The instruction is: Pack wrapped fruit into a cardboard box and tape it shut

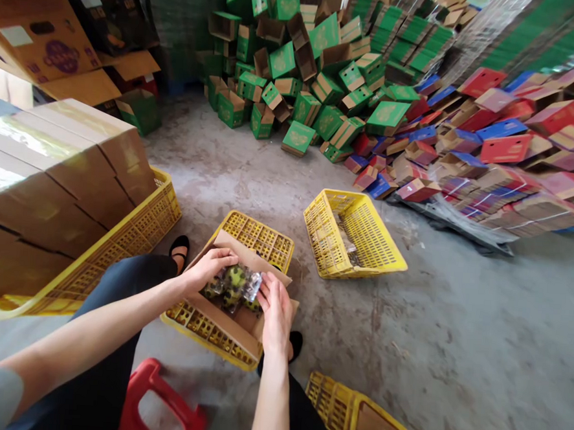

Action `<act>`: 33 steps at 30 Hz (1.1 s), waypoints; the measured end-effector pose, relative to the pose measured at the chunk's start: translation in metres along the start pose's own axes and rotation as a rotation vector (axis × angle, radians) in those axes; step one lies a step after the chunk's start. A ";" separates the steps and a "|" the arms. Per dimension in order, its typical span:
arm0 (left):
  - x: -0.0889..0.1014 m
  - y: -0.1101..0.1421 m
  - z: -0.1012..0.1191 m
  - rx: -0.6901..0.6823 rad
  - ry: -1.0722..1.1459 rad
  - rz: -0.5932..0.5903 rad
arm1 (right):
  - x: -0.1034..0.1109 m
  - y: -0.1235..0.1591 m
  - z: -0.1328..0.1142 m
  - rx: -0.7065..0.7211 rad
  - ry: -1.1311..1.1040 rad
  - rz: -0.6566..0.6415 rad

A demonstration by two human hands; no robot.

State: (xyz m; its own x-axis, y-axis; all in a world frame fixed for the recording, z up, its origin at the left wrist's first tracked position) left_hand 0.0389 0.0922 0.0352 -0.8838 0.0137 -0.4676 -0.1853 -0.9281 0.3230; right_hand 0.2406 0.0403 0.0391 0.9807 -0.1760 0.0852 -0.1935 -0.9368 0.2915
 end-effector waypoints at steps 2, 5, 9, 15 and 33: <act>0.007 -0.002 0.014 -0.101 -0.241 0.013 | 0.002 -0.006 0.006 0.016 0.135 -0.032; 0.014 -0.002 0.027 -0.231 -0.534 0.011 | 0.006 -0.016 0.017 0.105 0.478 -0.029; 0.022 -0.002 0.020 -0.274 -0.700 0.009 | -0.005 -0.022 0.037 0.224 0.924 -0.109; 0.013 -0.002 0.011 -0.378 -0.857 -0.131 | -0.031 -0.018 0.066 0.081 1.247 -0.354; -0.002 -0.005 -0.001 -0.181 -0.524 -0.203 | -0.003 -0.003 0.010 0.179 1.274 -0.165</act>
State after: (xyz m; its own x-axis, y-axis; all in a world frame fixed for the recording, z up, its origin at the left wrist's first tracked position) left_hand 0.0423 0.0960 0.0340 -0.9414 0.3366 -0.0210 -0.3370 -0.9359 0.1022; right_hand 0.2387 0.0408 0.0279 0.2558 0.2616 0.9307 0.0293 -0.9643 0.2630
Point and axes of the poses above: each hand's wrist, its own y-axis away from the middle knuckle, its own x-axis out of the back of the hand, z = x × y, the point moved 6 cm from there along -y, towards the middle knuckle, and after that the axes turned 15 degrees about y, right-handed, at the moved point
